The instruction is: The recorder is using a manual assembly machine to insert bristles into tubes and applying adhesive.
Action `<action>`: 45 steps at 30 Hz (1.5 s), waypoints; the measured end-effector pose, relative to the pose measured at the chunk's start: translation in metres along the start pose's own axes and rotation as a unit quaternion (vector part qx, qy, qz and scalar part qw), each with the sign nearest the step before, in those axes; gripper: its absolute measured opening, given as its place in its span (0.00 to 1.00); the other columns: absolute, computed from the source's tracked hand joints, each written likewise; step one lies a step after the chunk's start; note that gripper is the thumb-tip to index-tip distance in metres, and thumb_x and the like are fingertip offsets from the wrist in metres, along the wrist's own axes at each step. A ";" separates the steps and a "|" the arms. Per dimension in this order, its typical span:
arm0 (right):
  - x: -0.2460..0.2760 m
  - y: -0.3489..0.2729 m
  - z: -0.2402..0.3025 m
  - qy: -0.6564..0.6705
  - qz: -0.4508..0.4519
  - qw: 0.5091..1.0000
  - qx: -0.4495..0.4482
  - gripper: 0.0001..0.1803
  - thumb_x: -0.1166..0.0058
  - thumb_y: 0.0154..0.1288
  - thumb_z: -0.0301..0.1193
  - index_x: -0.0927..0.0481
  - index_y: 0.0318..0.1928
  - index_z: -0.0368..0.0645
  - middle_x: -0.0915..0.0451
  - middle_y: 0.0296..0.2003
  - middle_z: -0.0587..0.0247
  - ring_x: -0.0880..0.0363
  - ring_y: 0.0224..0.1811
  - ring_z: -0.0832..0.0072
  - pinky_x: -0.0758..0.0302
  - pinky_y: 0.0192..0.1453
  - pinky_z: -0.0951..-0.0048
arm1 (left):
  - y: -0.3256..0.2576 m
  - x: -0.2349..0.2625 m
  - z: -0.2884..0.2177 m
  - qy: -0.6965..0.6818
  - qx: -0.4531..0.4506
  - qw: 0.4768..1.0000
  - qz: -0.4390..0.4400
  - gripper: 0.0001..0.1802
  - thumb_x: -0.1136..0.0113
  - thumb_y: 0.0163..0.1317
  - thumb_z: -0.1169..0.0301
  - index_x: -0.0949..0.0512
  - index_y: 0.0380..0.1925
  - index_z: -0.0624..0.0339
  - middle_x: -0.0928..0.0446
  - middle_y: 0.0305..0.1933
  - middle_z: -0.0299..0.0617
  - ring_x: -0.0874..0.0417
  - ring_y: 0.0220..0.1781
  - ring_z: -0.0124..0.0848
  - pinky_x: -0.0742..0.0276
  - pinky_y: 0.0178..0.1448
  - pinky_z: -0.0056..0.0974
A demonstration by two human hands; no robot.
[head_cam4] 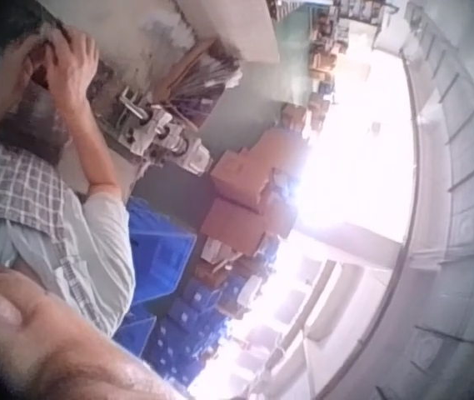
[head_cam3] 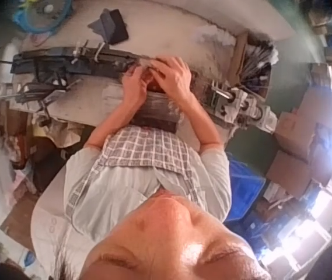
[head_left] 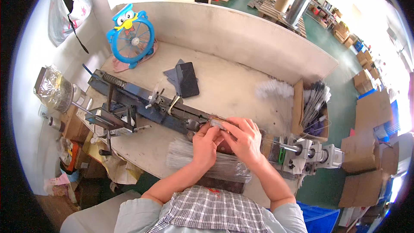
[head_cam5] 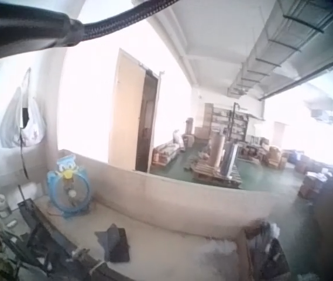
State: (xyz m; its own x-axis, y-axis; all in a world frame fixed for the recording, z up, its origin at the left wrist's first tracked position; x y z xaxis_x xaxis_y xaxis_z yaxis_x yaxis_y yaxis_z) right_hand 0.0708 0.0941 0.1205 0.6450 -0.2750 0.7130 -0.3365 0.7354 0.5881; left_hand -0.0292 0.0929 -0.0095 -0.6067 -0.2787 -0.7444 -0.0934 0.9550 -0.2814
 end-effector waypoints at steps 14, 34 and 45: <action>0.018 0.005 -0.001 -0.054 0.041 0.998 -0.006 0.12 0.35 0.46 0.29 0.17 0.35 0.44 0.20 0.34 0.66 0.23 0.38 0.66 0.27 0.43 0.65 | -0.003 -0.004 0.002 -0.033 0.049 0.998 0.011 0.26 0.63 0.70 0.51 0.29 0.49 0.63 0.22 0.46 0.46 0.21 0.49 0.37 0.27 0.56 0.41; 0.022 -0.059 -0.025 0.026 0.068 0.996 -0.058 0.07 0.41 0.53 0.31 0.21 0.35 0.46 0.21 0.32 0.64 0.22 0.30 0.66 0.23 0.32 0.65 | -0.021 0.011 0.020 0.119 0.130 0.984 0.011 0.32 0.65 0.71 0.47 0.37 0.60 0.64 0.31 0.61 0.49 0.29 0.61 0.39 0.37 0.65 0.43; -0.003 -0.106 -0.047 -0.016 0.231 0.962 -0.149 0.05 0.44 0.59 0.33 0.21 0.31 0.47 0.24 0.28 0.66 0.21 0.32 0.65 0.24 0.31 0.65 | -0.039 0.290 -0.143 -0.024 -0.111 0.939 -0.324 0.16 0.46 0.65 0.57 0.25 0.44 0.57 0.21 0.38 0.36 0.21 0.33 0.29 0.25 0.36 0.30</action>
State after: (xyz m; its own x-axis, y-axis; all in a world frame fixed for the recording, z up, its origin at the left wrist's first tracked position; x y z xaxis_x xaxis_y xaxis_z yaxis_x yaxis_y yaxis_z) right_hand 0.1371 0.0460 0.0378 0.4510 0.1071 0.8861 -0.3675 0.9270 0.0750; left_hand -0.3144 -0.0110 -0.1277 -0.3294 -0.8074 -0.4895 -0.5965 0.5798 -0.5549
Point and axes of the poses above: each hand's wrist, its own y-axis towards the middle knuckle, its own x-axis out of the back of the hand, z = x × y, the point moved 10 cm from there along y, towards the middle knuckle
